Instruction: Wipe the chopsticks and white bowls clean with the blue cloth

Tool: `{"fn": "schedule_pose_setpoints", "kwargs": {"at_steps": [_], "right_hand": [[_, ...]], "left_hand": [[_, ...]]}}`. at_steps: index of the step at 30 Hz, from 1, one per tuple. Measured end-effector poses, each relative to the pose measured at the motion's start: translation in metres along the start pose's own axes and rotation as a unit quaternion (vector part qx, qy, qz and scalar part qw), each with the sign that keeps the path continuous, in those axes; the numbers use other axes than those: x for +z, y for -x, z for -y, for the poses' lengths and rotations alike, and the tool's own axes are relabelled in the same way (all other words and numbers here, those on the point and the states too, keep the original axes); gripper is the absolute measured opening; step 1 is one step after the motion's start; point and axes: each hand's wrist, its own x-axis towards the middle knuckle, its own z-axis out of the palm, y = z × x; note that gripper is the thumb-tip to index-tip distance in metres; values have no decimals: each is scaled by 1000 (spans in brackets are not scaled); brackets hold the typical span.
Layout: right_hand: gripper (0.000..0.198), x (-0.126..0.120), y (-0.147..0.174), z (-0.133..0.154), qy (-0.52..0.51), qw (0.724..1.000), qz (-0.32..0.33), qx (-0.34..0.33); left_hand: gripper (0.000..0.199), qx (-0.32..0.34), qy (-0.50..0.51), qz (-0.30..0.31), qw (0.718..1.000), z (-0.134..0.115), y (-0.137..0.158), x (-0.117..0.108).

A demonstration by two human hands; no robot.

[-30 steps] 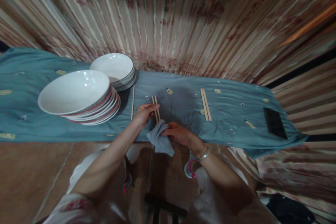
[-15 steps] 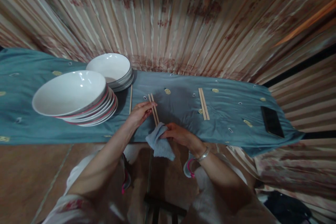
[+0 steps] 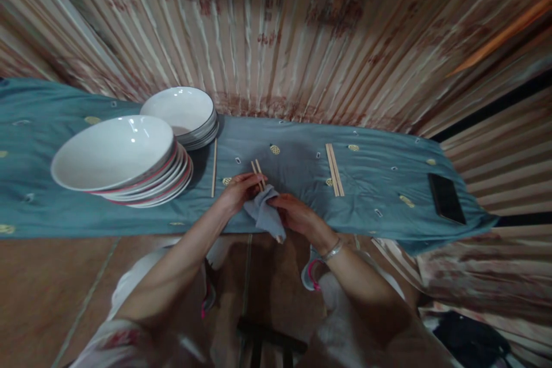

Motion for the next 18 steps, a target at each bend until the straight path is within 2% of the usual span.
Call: {"fn": "schedule_pose_setpoints", "kwargs": {"at_steps": [3, 9, 18], "right_hand": [[28, 3, 2, 0, -18, 1000, 5, 24], [28, 4, 5, -4, 20, 998, 40, 39], [16, 2, 12, -5, 65, 995, 59, 42]], "left_hand": [[20, 9, 10, -34, 999, -2, -2, -1], [20, 38, 21, -100, 994, -8, -3, -4], [26, 74, 18, -114, 991, -13, -7, -9]]}}
